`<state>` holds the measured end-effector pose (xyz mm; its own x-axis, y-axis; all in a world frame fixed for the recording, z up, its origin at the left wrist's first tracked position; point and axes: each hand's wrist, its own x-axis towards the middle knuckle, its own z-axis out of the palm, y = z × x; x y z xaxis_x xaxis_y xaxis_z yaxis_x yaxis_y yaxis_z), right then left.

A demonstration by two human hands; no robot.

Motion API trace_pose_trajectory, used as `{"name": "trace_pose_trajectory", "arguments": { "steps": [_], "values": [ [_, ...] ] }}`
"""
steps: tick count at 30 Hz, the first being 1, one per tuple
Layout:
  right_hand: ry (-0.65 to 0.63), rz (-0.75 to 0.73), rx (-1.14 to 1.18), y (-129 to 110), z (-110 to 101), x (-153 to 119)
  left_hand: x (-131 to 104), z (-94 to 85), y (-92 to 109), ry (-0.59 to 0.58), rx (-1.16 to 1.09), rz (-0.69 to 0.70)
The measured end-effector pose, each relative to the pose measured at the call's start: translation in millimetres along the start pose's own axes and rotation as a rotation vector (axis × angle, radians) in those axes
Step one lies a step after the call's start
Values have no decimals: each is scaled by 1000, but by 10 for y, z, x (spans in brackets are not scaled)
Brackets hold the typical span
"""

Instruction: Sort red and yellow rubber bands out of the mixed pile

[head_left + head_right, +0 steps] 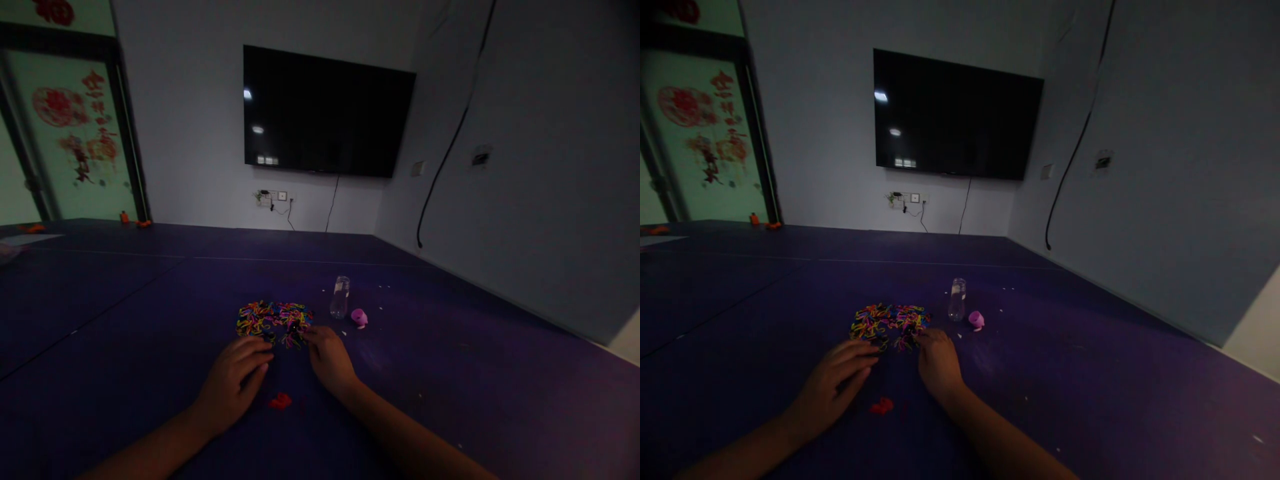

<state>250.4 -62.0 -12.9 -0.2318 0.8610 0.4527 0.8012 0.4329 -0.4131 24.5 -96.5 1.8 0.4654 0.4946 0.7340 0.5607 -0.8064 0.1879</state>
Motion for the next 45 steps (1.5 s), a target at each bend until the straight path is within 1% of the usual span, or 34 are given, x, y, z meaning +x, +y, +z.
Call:
{"name": "trace_pose_trajectory", "arguments": {
  "steps": [2,5,8,10,11,13,17,18,20,24,29,35,38,42,45],
  "values": [
    [-6,-25,21,0,8,1,21,10,-145,24,102,-95],
    [34,-48,59,-18,0,7,34,26,-307,-47,187,-172],
    [102,-40,80,-44,-41,0,12,46,-362,-130,198,-194],
    [94,-44,40,-60,-75,-25,-10,58,-362,-179,201,-205],
    [67,-68,2,-68,-87,-44,-22,62,-361,-198,207,-216],
    [-32,-195,-78,-88,-95,-94,-47,70,-367,-226,224,-239],
    [-267,-611,-160,-162,-57,-191,-92,89,-414,-239,238,-251],
    [-298,-676,-168,-186,-48,-209,-99,95,-426,-237,239,-247],
    [-318,-727,-155,-235,-45,-236,-106,104,-446,-227,237,-229],
    [-282,-676,-61,-307,-88,-260,-95,107,-451,-195,227,-194],
    [-309,-607,45,-337,-129,-261,-77,92,-429,-191,204,-191],
    [-275,-611,12,-333,-120,-253,-79,88,-433,-256,186,-196],
    [-256,-592,-6,-325,-108,-250,-80,92,-437,-267,188,-210],
    [-242,-543,-31,-330,-111,-242,-63,76,-409,-226,158,-208],
    [-211,-457,-18,-335,-123,-232,-42,52,-358,-162,125,-171]
  ]
}}
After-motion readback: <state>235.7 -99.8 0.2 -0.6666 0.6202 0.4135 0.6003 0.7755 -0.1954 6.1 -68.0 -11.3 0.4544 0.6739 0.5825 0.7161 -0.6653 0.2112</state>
